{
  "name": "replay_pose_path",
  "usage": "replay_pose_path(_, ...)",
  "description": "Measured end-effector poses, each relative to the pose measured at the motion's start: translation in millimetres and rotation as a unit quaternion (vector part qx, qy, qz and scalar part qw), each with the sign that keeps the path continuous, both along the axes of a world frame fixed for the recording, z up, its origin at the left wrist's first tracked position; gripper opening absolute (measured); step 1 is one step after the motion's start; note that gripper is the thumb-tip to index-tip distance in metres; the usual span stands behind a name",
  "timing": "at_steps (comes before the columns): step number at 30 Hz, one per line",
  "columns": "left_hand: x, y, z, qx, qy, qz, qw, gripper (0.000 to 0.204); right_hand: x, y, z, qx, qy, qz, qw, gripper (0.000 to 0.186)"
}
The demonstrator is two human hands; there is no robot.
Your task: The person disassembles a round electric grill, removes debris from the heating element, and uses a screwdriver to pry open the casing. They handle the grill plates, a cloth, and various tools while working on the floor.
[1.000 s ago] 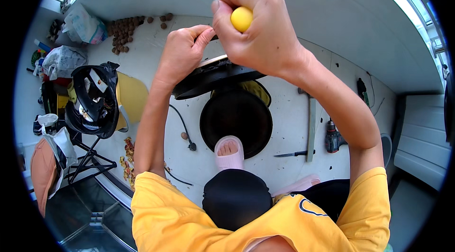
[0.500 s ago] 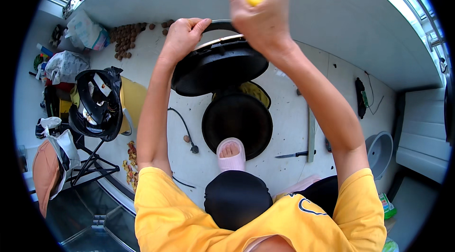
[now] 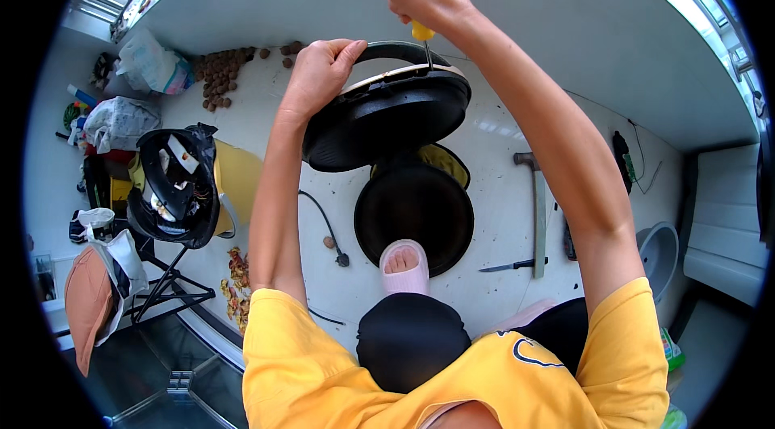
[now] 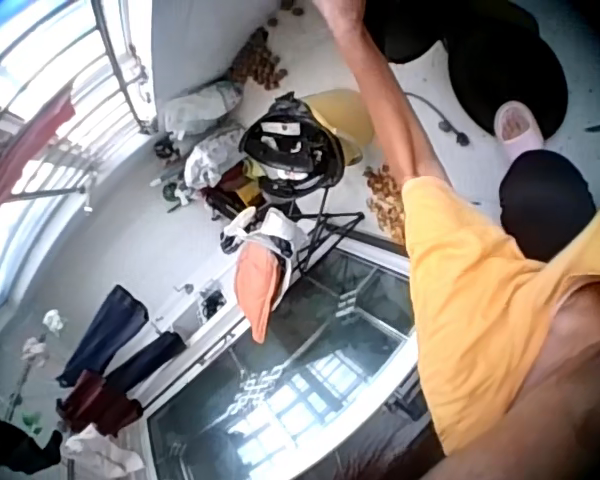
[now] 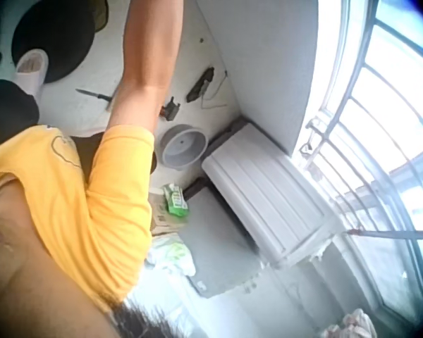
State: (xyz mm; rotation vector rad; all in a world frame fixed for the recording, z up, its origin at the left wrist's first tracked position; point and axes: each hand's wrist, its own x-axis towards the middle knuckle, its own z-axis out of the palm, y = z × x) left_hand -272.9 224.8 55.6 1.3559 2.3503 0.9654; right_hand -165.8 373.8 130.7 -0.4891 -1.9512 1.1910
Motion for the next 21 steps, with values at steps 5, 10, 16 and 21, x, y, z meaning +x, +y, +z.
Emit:
replay_pose_path(5, 0, 7, 7, -0.043, 0.033, 0.009, 0.998, 0.035, -8, 9, 0, -0.087, -0.072, 0.035, 0.993, 0.024)
replay_pose_path(10, 0, 10, 10, -0.053, 0.017, 0.025, 0.998, 0.034, -45, 50, -28, -0.027, -0.147, 0.018, 0.989, 0.019)
replay_pose_path(16, 24, -32, 2, 0.052, -0.042, -0.015, 0.998, 0.032, -9, 47, -112, -0.014, -0.296, -0.028, 0.955, 0.030)
replay_pose_path(21, 3, -45, -2, 0.038, -0.090, -0.015, 0.995, 0.033, 30, 51, -89, -0.221, -0.126, 0.019, 0.967, 0.021)
